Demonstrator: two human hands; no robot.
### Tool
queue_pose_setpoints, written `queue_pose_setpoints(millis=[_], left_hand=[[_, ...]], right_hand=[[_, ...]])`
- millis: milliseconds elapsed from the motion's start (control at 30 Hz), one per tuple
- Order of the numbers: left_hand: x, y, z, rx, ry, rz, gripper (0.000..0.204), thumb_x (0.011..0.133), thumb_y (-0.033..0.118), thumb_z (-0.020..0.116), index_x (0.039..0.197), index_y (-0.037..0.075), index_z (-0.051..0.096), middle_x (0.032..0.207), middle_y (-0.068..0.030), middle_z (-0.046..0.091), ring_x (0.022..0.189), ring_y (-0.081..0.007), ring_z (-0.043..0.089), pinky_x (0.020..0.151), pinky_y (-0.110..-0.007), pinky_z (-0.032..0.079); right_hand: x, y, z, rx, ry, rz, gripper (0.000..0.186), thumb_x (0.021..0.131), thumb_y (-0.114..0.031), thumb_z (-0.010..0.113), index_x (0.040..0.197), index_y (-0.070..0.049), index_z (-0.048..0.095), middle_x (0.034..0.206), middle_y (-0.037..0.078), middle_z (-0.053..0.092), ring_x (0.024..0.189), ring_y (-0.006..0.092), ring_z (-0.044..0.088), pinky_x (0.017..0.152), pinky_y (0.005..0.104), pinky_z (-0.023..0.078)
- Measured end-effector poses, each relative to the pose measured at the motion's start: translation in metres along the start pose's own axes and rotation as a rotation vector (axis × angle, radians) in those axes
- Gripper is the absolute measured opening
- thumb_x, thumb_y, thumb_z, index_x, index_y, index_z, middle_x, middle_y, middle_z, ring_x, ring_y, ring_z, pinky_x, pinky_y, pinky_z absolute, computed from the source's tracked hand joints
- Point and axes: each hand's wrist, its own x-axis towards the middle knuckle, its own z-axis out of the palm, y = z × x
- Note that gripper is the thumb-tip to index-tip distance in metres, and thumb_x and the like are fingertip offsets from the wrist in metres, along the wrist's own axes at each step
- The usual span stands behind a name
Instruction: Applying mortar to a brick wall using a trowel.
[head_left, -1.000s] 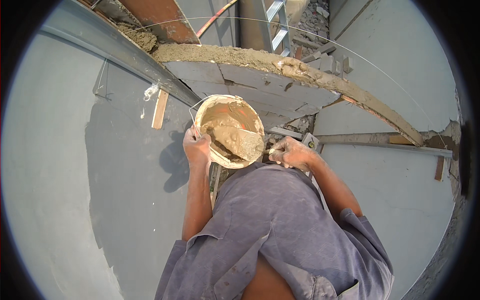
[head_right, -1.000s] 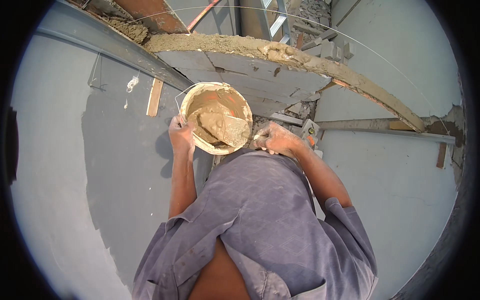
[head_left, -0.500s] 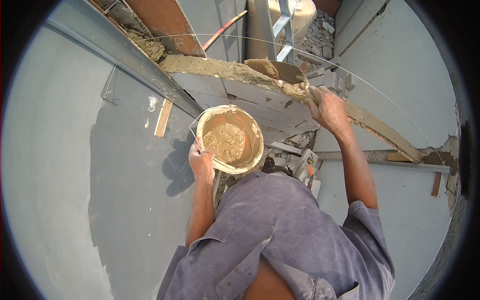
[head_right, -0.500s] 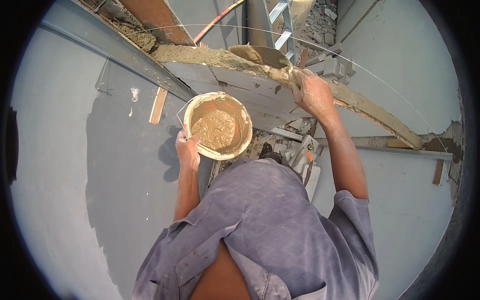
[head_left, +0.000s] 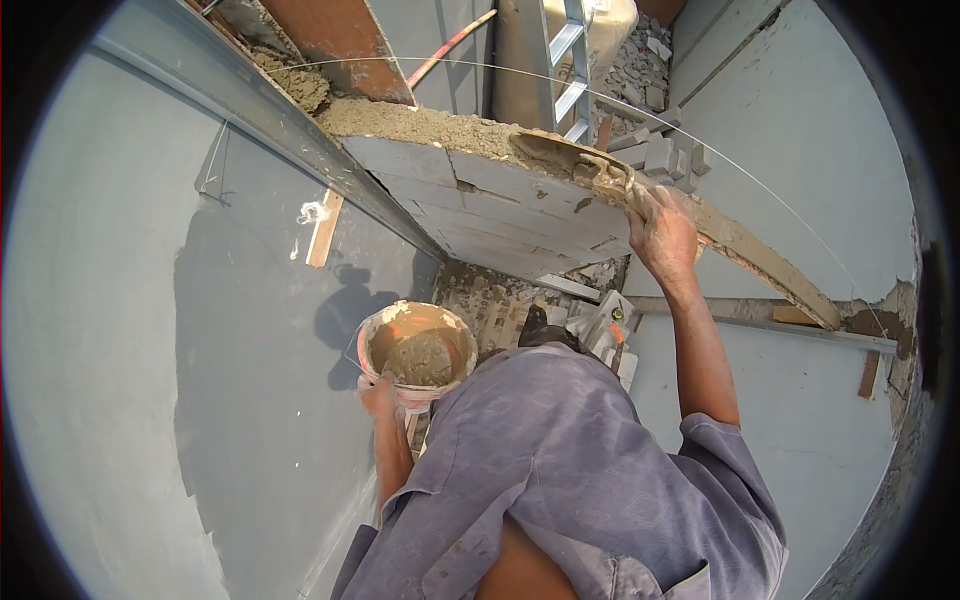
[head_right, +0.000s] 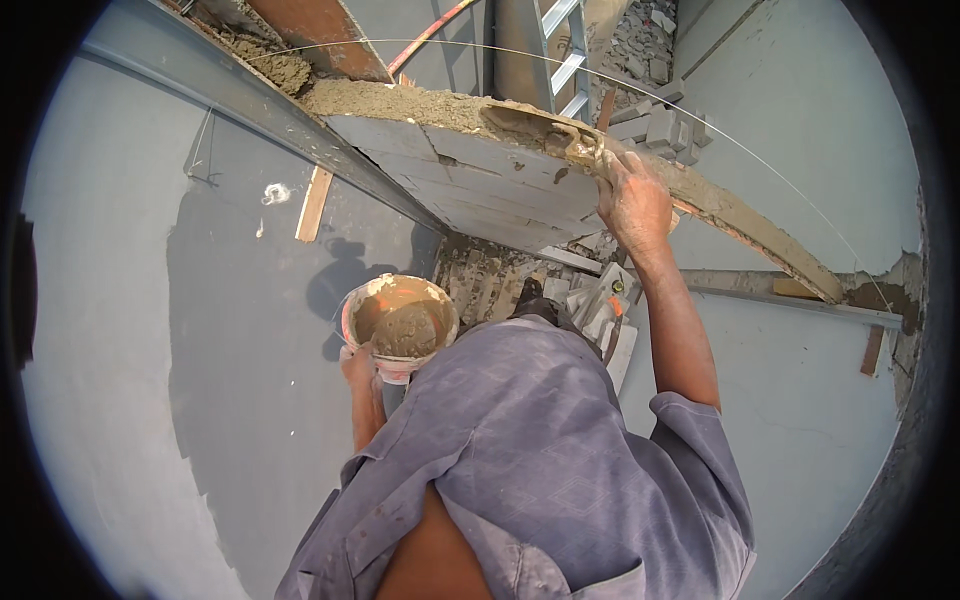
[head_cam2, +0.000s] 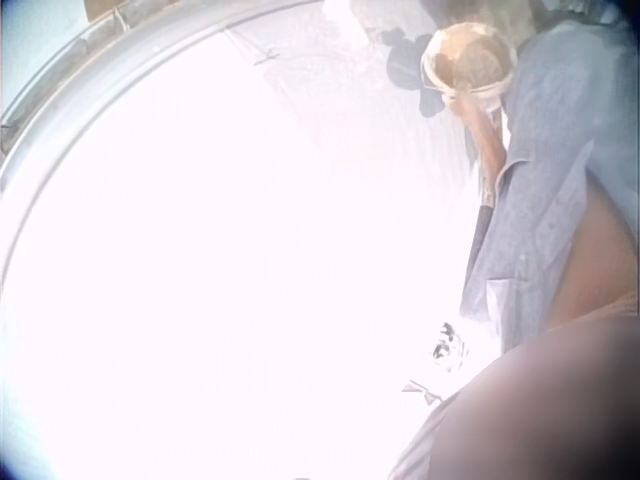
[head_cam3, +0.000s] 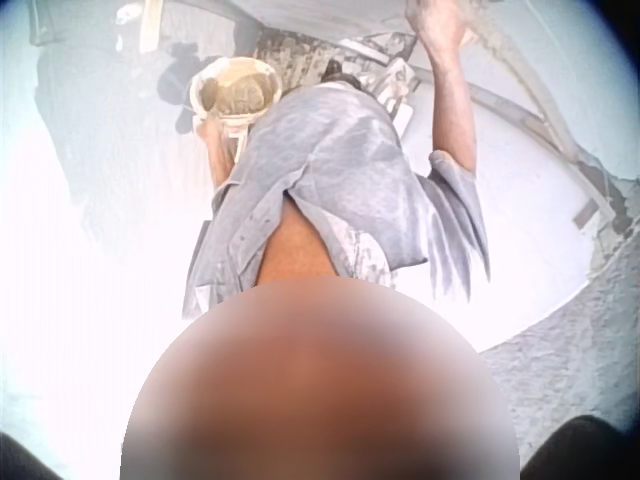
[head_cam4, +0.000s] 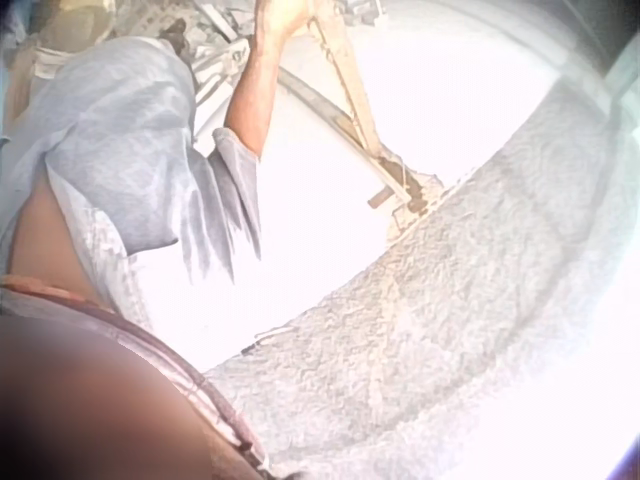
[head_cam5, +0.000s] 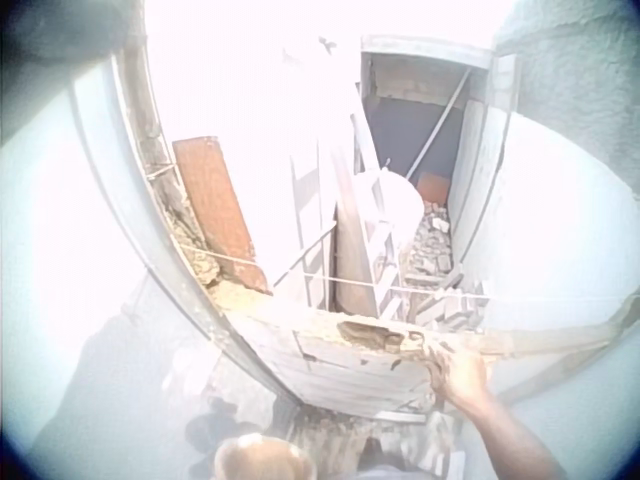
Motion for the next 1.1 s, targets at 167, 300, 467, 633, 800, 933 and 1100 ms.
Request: queue_pose_setpoints(millis=[167,300,467,633,800,933,1100], left_hand=[[0.006,-0.008,-0.011,-0.037,-0.055,0.013,0.026,0.074,-0.01,0.055,0.1,-0.004,0.053,0.095,-0.014,0.062,0.082,-0.0245,0.065,0.074,-0.036,0.054],[0.005,0.01,-0.003,0.05,-0.132,0.051,0.028,0.073,-0.011,0.054,0.1,-0.003,0.054,0.095,-0.0124,0.062,0.082,-0.0219,0.064,0.075,-0.033,0.053],[0.003,0.026,0.008,0.036,-0.18,0.06,0.03,0.072,-0.011,0.057,0.101,-0.003,0.056,0.096,-0.0113,0.063,0.082,-0.0191,0.063,0.076,-0.03,0.051],[0.014,0.027,0.008,0.113,-0.252,0.076,0.032,0.072,-0.01,0.059,0.102,-0.003,0.057,0.098,-0.011,0.064,0.084,-0.0182,0.063,0.078,-0.029,0.05],[0.023,0.02,-0.008,0.105,-0.189,0.088,0.031,0.071,-0.01,0.057,0.1,-0.003,0.056,0.096,-0.0109,0.064,0.082,-0.0182,0.063,0.077,-0.029,0.049],[0.023,0.025,-0.008,0.067,-0.178,0.072,0.03,0.07,-0.01,0.056,0.1,-0.004,0.056,0.095,-0.0111,0.063,0.082,-0.0189,0.063,0.077,-0.029,0.05],[0.04,0.009,-0.013,0.082,-0.211,0.057,0.032,0.071,-0.009,0.056,0.102,-0.004,0.056,0.094,-0.0117,0.063,0.081,-0.0198,0.063,0.075,-0.03,0.05]], right_hand=[[-0.01,-0.003,0.003,0.095,0.013,0.038,0.033,0.08,-0.02,0.067,0.109,-0.005,0.063,0.096,0.013,0.061,0.091,0.0318,0.061,0.081,0.0424,0.049],[-0.033,-0.018,0.025,0.464,0.157,0.228,0.037,0.082,-0.02,0.067,0.113,-0.001,0.062,0.094,0.017,0.061,0.085,0.0344,0.062,0.077,0.0412,0.049],[-0.048,-0.078,0.081,1.064,0.013,0.465,0.029,0.089,-0.022,0.062,0.107,0.001,0.062,0.07,0.005,0.058,0.064,0.0104,0.055,0.061,0.0293,0.048],[-0.093,-0.111,0.131,1.076,-0.245,0.46,0.026,0.089,-0.023,0.058,0.099,0.0,0.062,0.072,0.013,0.062,0.067,0.0209,0.062,0.064,0.0355,0.048],[-0.097,-0.112,0.059,1.0,-0.266,0.437,0.031,0.087,-0.023,0.056,0.107,0.0,0.062,0.089,0.02,0.064,0.079,0.0305,0.063,0.073,0.0382,0.048],[-0.053,-0.066,0.015,0.557,0.131,0.226,0.03,0.084,-0.016,0.056,0.108,0.003,0.057,0.096,0.022,0.06,0.091,0.0398,0.059,0.081,0.0443,0.047],[0.022,-0.02,-0.019,0.093,-0.093,0.214,0.022,0.077,-0.012,0.059,0.095,0.001,0.062,0.093,0.021,0.064,0.088,0.039,0.063,0.077,0.0471,0.051]])
